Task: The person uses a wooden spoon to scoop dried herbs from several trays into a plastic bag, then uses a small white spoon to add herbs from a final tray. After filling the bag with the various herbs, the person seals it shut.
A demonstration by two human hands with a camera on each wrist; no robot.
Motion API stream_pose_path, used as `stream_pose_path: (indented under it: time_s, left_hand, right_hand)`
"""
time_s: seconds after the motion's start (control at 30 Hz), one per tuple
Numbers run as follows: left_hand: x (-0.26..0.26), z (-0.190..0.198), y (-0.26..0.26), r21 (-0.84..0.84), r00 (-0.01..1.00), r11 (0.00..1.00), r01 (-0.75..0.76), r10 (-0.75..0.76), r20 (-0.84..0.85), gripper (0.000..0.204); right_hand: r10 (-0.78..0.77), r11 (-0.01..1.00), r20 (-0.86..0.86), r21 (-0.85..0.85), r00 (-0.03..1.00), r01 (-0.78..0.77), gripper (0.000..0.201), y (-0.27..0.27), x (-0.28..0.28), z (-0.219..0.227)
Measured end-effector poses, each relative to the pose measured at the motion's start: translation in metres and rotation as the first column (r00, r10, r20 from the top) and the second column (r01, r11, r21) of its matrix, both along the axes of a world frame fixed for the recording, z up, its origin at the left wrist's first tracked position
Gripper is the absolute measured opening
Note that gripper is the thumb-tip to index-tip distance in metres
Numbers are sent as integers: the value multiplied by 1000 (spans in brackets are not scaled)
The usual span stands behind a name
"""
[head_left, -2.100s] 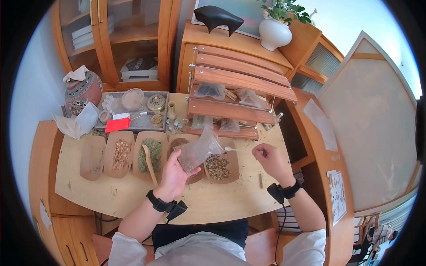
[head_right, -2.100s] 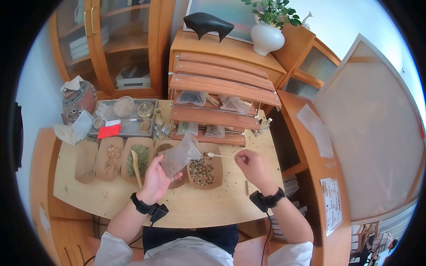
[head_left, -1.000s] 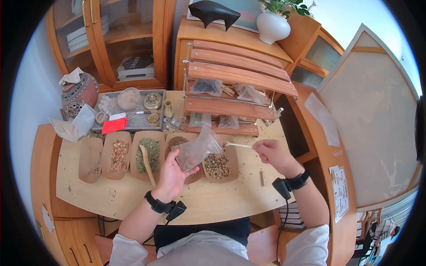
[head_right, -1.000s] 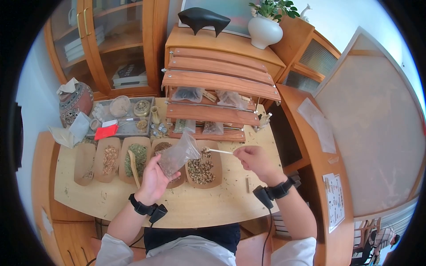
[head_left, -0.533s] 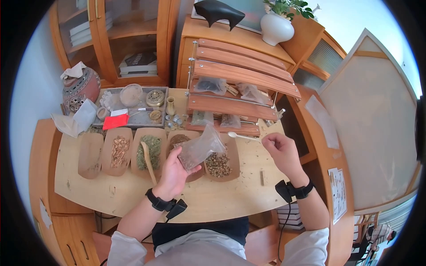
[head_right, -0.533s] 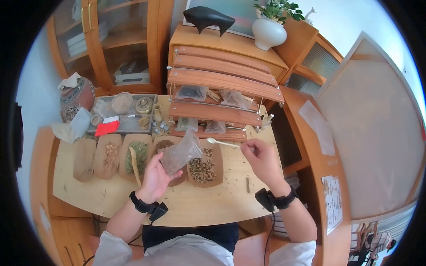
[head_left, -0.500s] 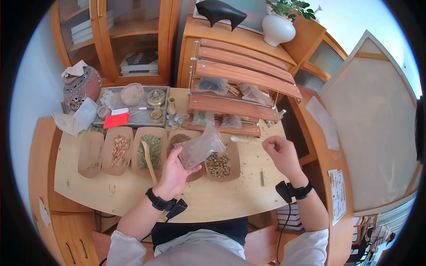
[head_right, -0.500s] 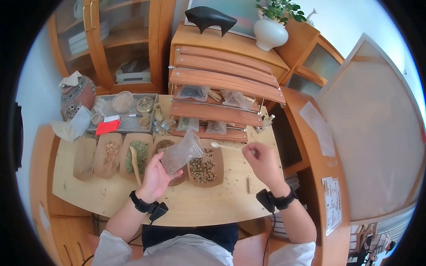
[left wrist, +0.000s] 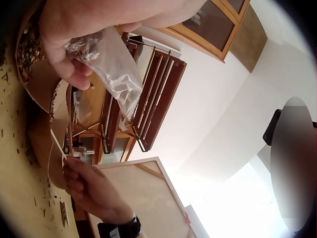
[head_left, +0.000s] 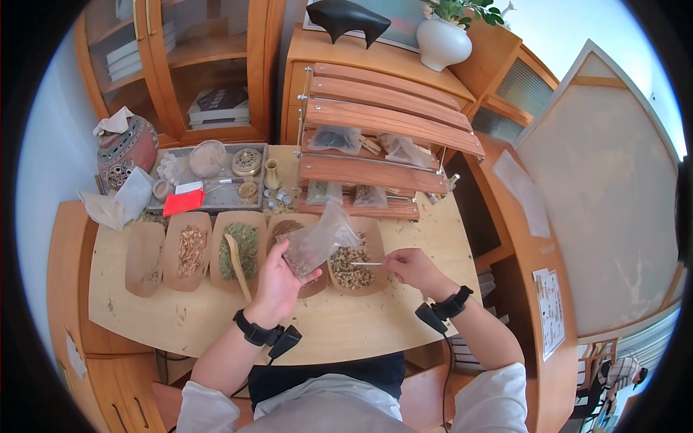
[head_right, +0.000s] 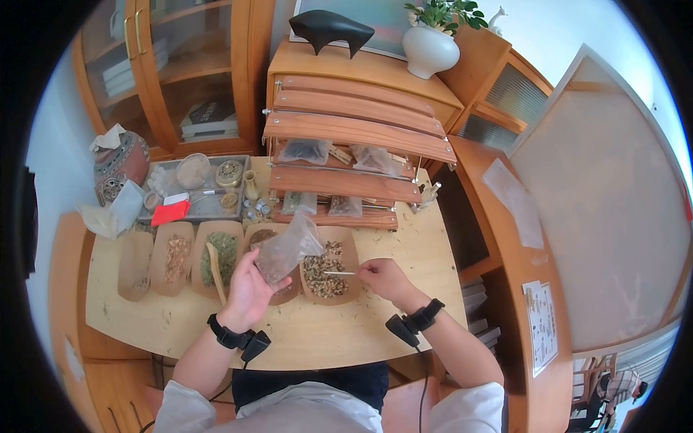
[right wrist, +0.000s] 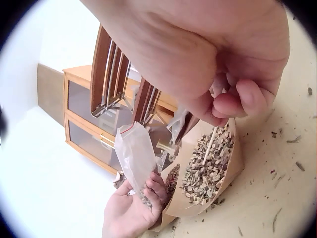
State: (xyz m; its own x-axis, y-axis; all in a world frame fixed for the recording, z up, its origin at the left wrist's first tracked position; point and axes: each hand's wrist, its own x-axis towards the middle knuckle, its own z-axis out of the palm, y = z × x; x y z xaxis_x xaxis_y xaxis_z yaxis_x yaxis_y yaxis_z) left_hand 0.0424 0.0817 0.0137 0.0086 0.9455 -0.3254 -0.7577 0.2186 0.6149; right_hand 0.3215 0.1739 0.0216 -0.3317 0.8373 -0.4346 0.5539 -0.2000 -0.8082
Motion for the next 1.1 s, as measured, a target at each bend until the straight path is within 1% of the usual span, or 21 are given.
stream_pose_path:
  time_s: [0.03,0.13,0.23,0.33,0.43,0.63,0.73,0.77,0.87,0.9,0.97,1.07,1.1]
  left_hand:
    - [0,-1,0,1,1000,1000,-1,1,1,45]
    - [-1,0,0,10,1000,1000,-1,1,-1,45]
    - [-1,-1,1,9,1000,1000,1,-1,1,44]
    - [-1,-1,1,9,1000,1000,-18,18,2,44]
    - [-1,-2,1,12,1000,1000,-7,7,-10,45]
    - [-1,-3,0,19,1000,1000,0,1,-15,46]
    - [0,-2,0,23,1000,1000,12,-11,-18,46]
    - [1,-1,0,26,1000,999,19,-19,-19,46]
    - [3,0,-1,35,999,999,41,-41,-21,46]
    - [4,0,-1,37,999,998,46,-46,-22,46]
    - [4,1,-1,36,998,998,58,-57,-18,46]
    - [4,4,-2,26,998,997,66,-66,-8,46]
    - [5,4,-2,19,998,998,60,-59,-7,46]
  right_hand:
    - [-14,999,-20,-52,1000,13,21,0,-1,2]
    - [-51,990,-55,-136,997,43,21,1,-2,8]
    - [-90,979,-172,-197,981,55,21,1,2,5]
    - [-109,978,-215,-197,970,66,21,-1,5,8]
    - [-98,983,-168,-171,981,69,19,-1,9,24]
    - [-139,990,-177,-54,974,132,19,7,21,59]
    - [-143,989,-167,-3,976,145,18,11,19,86]
    - [-123,992,-146,6,982,125,18,11,15,97]
    - [-118,991,-100,50,988,123,18,9,2,109]
    - [-77,979,-76,184,994,90,18,7,-2,108]
    - [-3,899,-12,437,1000,8,18,1,-10,103]
    - [-2,822,81,567,997,-44,19,-18,-21,117]
    - [-26,811,47,585,999,-6,19,-18,-19,114]
